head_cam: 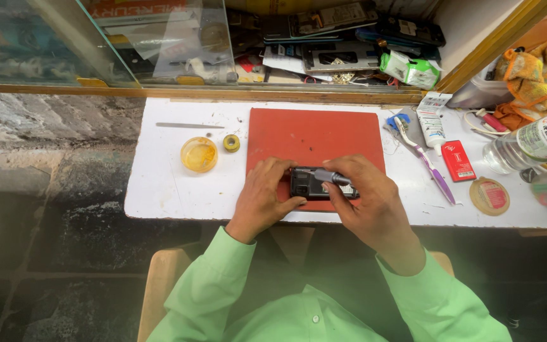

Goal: The person uses a precision screwdriver to remove screws from the back of a mobile phone, then inserts a red battery into the compartment. Afterward, the person wipes the phone's exterior with a cloth.

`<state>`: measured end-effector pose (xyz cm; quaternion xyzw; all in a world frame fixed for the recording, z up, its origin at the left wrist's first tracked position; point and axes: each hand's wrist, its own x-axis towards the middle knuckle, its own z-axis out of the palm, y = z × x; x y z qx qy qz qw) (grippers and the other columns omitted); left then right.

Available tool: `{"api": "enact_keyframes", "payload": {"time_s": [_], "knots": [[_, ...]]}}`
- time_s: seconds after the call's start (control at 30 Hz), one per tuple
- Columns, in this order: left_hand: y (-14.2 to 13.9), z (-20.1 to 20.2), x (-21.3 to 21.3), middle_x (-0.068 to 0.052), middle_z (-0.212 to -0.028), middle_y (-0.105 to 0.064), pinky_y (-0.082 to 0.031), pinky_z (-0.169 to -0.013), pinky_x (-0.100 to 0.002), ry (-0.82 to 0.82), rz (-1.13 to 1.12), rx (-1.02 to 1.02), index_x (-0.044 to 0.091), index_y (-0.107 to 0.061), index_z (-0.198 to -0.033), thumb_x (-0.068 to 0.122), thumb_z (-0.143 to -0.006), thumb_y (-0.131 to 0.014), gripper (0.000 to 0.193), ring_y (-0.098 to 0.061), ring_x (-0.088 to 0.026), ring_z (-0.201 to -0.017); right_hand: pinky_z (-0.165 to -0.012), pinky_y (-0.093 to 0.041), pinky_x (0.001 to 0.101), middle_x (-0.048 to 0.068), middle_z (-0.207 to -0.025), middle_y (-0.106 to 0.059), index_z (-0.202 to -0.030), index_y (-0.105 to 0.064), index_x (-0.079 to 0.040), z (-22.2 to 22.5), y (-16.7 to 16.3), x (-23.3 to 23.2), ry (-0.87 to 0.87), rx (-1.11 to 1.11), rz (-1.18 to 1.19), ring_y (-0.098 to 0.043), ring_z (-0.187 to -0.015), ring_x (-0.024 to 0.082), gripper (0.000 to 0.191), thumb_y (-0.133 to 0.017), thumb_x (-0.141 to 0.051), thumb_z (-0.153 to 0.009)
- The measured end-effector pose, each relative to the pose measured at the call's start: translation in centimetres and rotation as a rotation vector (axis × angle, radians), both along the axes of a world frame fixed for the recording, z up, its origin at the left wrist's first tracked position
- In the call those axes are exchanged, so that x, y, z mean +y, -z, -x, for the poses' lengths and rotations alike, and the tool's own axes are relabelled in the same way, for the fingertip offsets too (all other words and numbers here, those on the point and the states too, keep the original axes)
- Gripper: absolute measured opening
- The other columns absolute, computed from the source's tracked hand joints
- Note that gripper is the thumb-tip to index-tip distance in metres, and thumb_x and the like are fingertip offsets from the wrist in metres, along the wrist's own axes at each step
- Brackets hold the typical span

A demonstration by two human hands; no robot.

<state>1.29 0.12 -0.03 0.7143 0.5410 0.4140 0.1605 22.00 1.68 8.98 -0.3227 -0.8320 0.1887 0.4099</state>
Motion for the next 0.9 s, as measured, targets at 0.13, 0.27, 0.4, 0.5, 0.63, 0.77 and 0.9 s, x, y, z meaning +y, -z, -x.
{"api": "enact_keyframes", "payload": {"time_s": [0.13,0.27,0.4,0.5,0.63,0.77,0.9], "knots": [[0.0,-0.1,-0.1,-0.008,-0.111,-0.065,-0.048,-0.09,-0.043,0.011,-0.018,-0.02,0.007,-0.062,-0.124,0.02,-0.066,-0.091,0.066,-0.061,-0.03,-0.105,-0.074,-0.059,0.0364,0.014,-0.103,-0.069,-0.12,-0.063,-0.003,0.7,-0.5,0.2,-0.035,-0.026,-0.007,-0.072,-0.092,0.029,0.036,-0.073,0.005,-0.086],[0.0,-0.1,-0.1,-0.008,-0.111,-0.065,-0.048,-0.09,-0.043,0.019,-0.039,-0.023,0.007,-0.062,-0.123,0.019,-0.066,-0.091,0.066,-0.061,-0.03,-0.105,-0.073,-0.059,0.0372,0.013,-0.103,-0.068,-0.119,-0.063,-0.003,1.1,-0.4,0.3,-0.034,-0.042,-0.009,-0.072,-0.092,0.029,0.034,-0.073,0.003,-0.087],[-0.1,-0.1,-0.2,-0.007,-0.111,-0.065,-0.048,-0.09,-0.042,0.024,-0.034,-0.022,0.007,-0.062,-0.123,0.019,-0.067,-0.091,0.065,-0.06,-0.03,-0.105,-0.071,-0.059,0.0368,0.013,-0.102,-0.068,-0.119,-0.063,-0.003,1.3,-0.1,0.4,-0.029,-0.06,0.022,-0.072,-0.09,0.03,0.033,-0.073,0.003,-0.088],[-0.2,-0.1,-0.2,-0.007,-0.111,-0.065,-0.048,-0.09,-0.042,0.03,-0.034,-0.024,0.007,-0.062,-0.124,0.019,-0.067,-0.091,0.065,-0.06,-0.029,-0.104,-0.072,-0.059,0.0376,0.013,-0.102,-0.068,-0.119,-0.063,-0.003,1.4,-0.1,0.6,-0.042,-0.056,0.008,-0.071,-0.09,0.03,0.032,-0.073,0.003,-0.089],[-0.1,-0.1,-0.2,-0.007,-0.11,-0.064,-0.047,-0.09,-0.042,0.027,-0.028,-0.013,0.008,-0.061,-0.124,0.02,-0.068,-0.091,0.065,-0.06,-0.029,-0.104,-0.073,-0.058,0.039,0.013,-0.104,-0.067,-0.119,-0.063,-0.003,1.5,-0.1,0.7,-0.041,-0.095,-0.026,-0.07,-0.091,0.031,0.032,-0.072,0.001,-0.088],[0.2,0.0,0.0,-0.006,-0.11,-0.064,-0.046,-0.091,-0.042,0.022,-0.013,-0.001,0.009,-0.061,-0.126,0.021,-0.067,-0.092,0.067,-0.058,-0.029,-0.104,-0.076,-0.055,0.0423,0.013,-0.104,-0.066,-0.119,-0.063,-0.004,2.1,-0.1,1.6,-0.068,-0.189,-0.115,-0.068,-0.092,0.034,0.031,-0.071,-0.001,-0.089],[0.7,0.1,0.5,-0.005,-0.111,-0.062,-0.044,-0.089,-0.043,-0.01,-0.006,0.0,0.011,-0.063,-0.124,0.024,-0.064,-0.092,0.069,-0.056,-0.03,-0.104,-0.07,-0.053,0.0449,0.012,-0.098,-0.064,-0.109,-0.065,-0.008,3.4,-0.1,3.6,-0.044,-0.412,-0.083,-0.066,-0.083,0.034,0.021,-0.074,-0.01,-0.09]]}}
